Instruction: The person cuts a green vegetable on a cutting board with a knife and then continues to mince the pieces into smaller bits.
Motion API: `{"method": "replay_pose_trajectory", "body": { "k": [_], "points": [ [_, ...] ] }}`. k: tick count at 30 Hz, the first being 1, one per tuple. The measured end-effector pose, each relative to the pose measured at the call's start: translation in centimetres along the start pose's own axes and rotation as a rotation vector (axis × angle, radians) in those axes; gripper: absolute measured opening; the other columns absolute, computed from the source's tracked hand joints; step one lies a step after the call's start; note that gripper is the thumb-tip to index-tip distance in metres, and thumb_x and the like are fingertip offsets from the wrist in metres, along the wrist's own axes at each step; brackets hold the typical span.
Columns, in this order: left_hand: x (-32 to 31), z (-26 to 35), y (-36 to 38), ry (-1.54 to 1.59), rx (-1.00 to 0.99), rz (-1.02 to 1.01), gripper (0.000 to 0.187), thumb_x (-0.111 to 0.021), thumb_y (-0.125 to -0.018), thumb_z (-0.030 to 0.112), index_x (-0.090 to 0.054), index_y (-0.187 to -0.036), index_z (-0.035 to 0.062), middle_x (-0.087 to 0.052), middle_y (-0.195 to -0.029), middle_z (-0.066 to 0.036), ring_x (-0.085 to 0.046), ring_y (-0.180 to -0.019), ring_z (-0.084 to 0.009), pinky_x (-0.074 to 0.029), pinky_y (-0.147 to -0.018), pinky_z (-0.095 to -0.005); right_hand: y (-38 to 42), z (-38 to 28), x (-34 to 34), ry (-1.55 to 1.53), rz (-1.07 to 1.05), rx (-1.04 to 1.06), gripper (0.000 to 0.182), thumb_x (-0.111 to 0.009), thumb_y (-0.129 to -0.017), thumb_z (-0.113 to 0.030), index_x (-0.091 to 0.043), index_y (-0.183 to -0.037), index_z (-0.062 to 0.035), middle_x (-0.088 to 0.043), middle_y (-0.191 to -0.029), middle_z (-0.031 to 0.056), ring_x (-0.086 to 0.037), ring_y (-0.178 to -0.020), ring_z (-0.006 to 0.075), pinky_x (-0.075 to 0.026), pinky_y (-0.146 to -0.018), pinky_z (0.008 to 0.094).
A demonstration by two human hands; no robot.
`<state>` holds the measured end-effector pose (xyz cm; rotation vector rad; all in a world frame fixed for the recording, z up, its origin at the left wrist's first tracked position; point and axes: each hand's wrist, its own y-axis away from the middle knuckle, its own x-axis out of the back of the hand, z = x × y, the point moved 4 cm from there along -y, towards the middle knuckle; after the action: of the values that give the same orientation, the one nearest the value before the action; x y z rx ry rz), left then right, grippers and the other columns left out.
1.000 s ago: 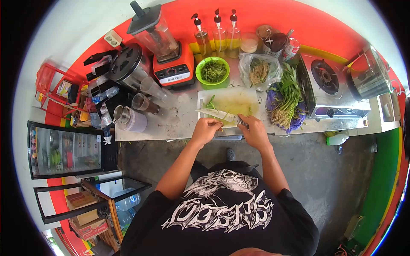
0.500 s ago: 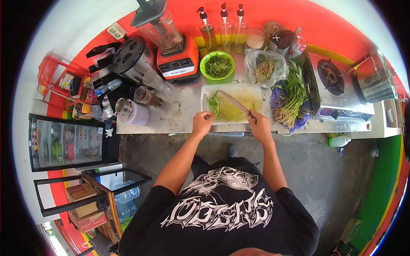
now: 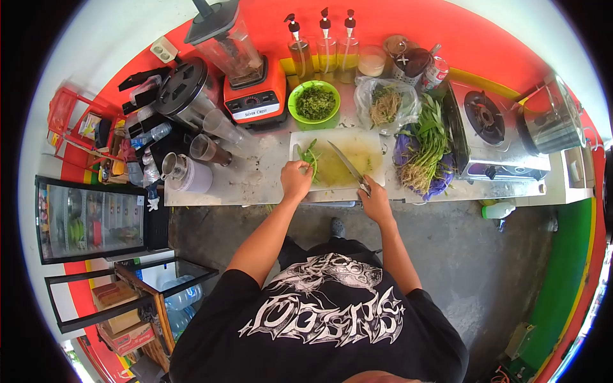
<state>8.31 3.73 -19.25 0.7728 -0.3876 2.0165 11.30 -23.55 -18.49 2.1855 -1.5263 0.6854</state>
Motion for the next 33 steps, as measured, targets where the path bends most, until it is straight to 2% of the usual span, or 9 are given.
{"method": "replay_pose_trajectory", "body": {
  "k": [3,5,11,15,18,20,23,28,33],
  "points": [
    [0.7,1.8,0.7,-0.211,-0.181,0.167,0.013,-0.077,-0.082,0.017,-0.076,-0.092,0.0088,-0.071,-0.096,-0.012,-0.065,-0.096,-0.0312,-0.051,-0.086,-0.0437,0.0,0.2,-0.3,-0.017,0.032,0.058,0.046,-0.068,-0.089,-0.009,-0.059,-0.130,0.0074,-0.068,-0.104,0.0289,-0.066,-0.099,0.0458,-0.051,-0.088,0.0488],
    [0.3,2.7,1.0,-0.183,-0.231,0.141,0.010,-0.076,-0.082,0.015,-0.076,-0.091,0.0104,-0.070,-0.098,-0.009,-0.062,-0.100,-0.0300,-0.048,-0.089,-0.0446,-0.2,0.3,-0.4,-0.021,-0.008,0.019,0.047,-0.067,-0.090,-0.010,-0.058,-0.133,0.0086,-0.068,-0.111,0.0322,-0.066,-0.105,0.0463,-0.051,-0.092,0.0468],
    [-2.4,3.3,2.0,-0.161,-0.250,-0.047,0.009,-0.075,-0.082,0.011,-0.076,-0.090,0.0088,-0.068,-0.100,-0.007,-0.060,-0.103,-0.0317,-0.048,-0.091,-0.0450,-0.3,0.1,-0.3,0.016,0.028,0.125,0.038,-0.062,-0.093,-0.008,-0.059,-0.127,0.0097,-0.066,-0.105,0.0333,-0.064,-0.100,0.0494,-0.050,-0.087,0.0508],
    [-2.5,3.6,2.7,-0.231,-0.303,0.010,0.018,-0.074,-0.082,0.010,-0.074,-0.099,0.0085,-0.067,-0.101,-0.008,-0.060,-0.103,-0.0319,-0.047,-0.092,-0.0451,-0.8,-1.3,0.3,0.013,0.033,0.132,0.034,-0.060,-0.095,-0.010,-0.060,-0.123,0.0101,-0.067,-0.102,0.0337,-0.064,-0.097,0.0503,-0.051,-0.085,0.0511],
    [-2.6,4.0,2.9,-0.234,-0.389,0.032,0.025,-0.074,-0.082,0.010,-0.071,-0.107,0.0088,-0.066,-0.103,-0.008,-0.059,-0.105,-0.0325,-0.046,-0.093,-0.0454,-1.1,-2.5,0.5,-0.033,0.041,0.050,0.029,-0.062,-0.095,-0.013,-0.064,-0.113,0.0101,-0.068,-0.090,0.0316,-0.066,-0.086,0.0489,-0.052,-0.077,0.0503],
    [-2.9,4.2,2.5,-0.203,-0.441,-0.010,0.027,-0.072,-0.083,0.009,-0.069,-0.109,0.0087,-0.064,-0.105,-0.009,-0.058,-0.105,-0.0329,-0.046,-0.093,-0.0447,-1.3,-3.1,0.2,-0.066,0.063,-0.035,0.026,-0.065,-0.094,-0.017,-0.068,-0.099,0.0082,-0.066,-0.074,0.0257,-0.064,-0.065,0.0401,-0.047,-0.063,0.0461],
    [-3.8,3.9,2.1,-0.167,-0.463,-0.065,0.024,-0.070,-0.084,0.007,-0.069,-0.108,0.0091,-0.063,-0.104,-0.009,-0.056,-0.104,-0.0333,-0.045,-0.093,-0.0446,-1.7,-3.0,-1.1,-0.029,0.102,0.004,0.029,-0.066,-0.093,-0.021,-0.068,-0.087,0.0069,-0.065,-0.069,0.0241,-0.064,-0.062,0.0396,-0.047,-0.061,0.0460],
    [-4.0,3.2,2.0,-0.161,-0.526,-0.095,0.025,-0.064,-0.088,0.008,-0.070,-0.112,0.0110,-0.060,-0.106,-0.008,-0.054,-0.108,-0.0314,-0.045,-0.095,-0.0444,-2.0,-3.6,-2.7,0.133,0.038,-0.013,0.034,-0.064,-0.095,-0.024,-0.066,-0.081,0.0069,-0.065,-0.073,0.0296,-0.066,-0.072,0.0474,-0.051,-0.068,0.0529],
    [-4.0,2.5,2.0,-0.123,-0.570,-0.106,0.028,-0.063,-0.089,0.007,-0.071,-0.115,0.0104,-0.060,-0.103,-0.008,-0.054,-0.105,-0.0314,-0.045,-0.094,-0.0452,-1.4,-4.2,-3.1,0.369,0.020,-0.048,0.038,-0.058,-0.099,-0.030,-0.066,-0.082,0.0028,-0.069,-0.079,0.0293,-0.068,-0.076,0.0492,-0.056,-0.072,0.0550]
  ]
}}
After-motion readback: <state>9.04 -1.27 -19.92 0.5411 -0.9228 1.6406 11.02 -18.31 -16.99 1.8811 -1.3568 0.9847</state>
